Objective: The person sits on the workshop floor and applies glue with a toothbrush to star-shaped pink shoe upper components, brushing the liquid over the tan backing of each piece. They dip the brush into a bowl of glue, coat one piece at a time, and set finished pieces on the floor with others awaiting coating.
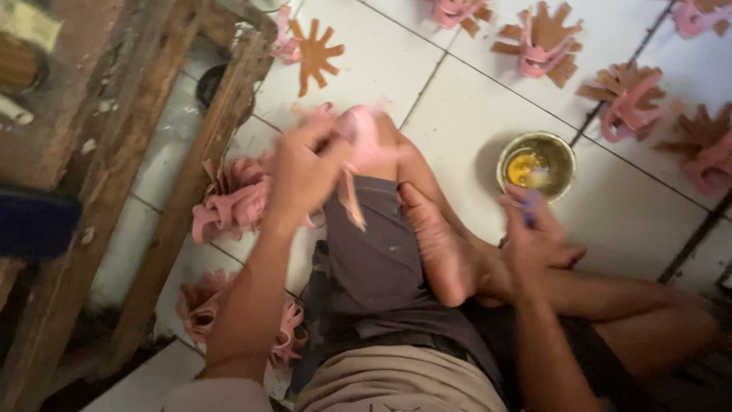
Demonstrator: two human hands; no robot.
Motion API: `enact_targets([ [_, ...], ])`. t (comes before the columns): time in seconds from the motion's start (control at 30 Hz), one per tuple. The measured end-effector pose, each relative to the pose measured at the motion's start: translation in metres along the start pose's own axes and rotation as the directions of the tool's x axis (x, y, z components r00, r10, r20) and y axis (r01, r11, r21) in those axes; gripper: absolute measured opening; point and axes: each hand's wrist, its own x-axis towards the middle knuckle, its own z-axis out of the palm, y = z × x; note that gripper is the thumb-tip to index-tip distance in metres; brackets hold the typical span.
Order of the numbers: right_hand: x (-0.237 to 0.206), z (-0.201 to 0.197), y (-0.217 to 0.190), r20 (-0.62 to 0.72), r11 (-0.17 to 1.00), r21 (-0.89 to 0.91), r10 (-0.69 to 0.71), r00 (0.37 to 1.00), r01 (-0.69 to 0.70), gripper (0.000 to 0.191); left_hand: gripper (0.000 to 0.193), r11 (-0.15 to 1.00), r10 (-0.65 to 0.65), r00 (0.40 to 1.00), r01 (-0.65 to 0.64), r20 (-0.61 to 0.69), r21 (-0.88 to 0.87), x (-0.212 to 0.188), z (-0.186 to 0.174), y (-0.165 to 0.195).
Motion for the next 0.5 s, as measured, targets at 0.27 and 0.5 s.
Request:
enact_targets([
  [0.27,0.004,-0.019,-0.047,0.341,0.993,0.113,-0.022,0.94,-0.017,0.019,0.018,0.981,-0.04,0.883,0.123,0.467,-0.148,-0.039,0.103,0.016],
  [0.5,-0.007,-0.044,-0.017,0.252,0.834,0.434,0.252,0.934,-0.342,0.015,0.034,0.931,0.176,0.939,-0.062,0.297,-0.359,-0.069,0.13,0.056],
])
